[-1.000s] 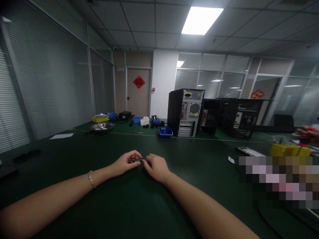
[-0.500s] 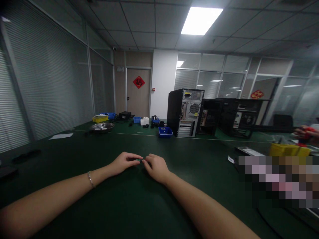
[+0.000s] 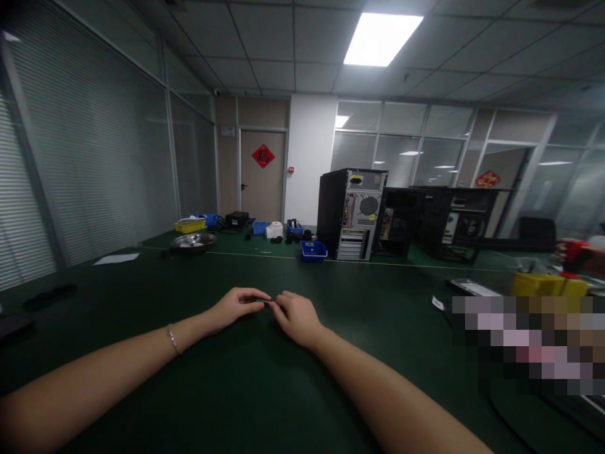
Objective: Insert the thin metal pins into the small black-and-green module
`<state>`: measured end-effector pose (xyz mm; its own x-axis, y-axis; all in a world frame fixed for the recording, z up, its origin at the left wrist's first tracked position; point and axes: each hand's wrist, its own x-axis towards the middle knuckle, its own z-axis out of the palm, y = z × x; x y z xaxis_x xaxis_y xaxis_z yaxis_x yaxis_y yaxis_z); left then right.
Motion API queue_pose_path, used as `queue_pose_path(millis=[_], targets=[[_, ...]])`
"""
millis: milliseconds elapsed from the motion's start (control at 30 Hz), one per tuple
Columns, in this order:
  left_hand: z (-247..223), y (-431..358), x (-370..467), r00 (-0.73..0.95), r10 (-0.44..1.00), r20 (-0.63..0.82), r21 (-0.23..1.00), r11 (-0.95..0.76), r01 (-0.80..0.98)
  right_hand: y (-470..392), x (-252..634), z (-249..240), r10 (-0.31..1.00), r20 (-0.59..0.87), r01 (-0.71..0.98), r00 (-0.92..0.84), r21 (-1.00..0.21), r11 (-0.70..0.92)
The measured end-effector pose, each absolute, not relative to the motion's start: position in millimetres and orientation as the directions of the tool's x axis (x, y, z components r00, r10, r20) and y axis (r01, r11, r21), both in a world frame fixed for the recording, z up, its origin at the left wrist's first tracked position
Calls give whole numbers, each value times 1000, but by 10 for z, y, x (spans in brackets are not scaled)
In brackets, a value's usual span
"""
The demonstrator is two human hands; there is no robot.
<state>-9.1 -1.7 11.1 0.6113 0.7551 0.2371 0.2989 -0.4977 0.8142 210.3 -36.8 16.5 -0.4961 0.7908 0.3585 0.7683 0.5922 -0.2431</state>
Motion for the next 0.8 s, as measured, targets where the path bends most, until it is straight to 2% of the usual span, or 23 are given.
queue_pose_path(millis=[167,400,600,800], targets=[[102,8,-104,565,773,288,788,-526,319,-350,2117,146,801,372,776,-470,-259,575],[5,63,-57,487,809,330,814,-505,287,-339,2100,137,799,378,774,-468,-261,577],[42,38,-39,521,792,318,816,-509,275,-375,2097,172,796,384,770,-468,-263,581],[122,-74,-25,517,782,347,750,-562,347,-391,2081,198,793,393,779,-465,-244,578]])
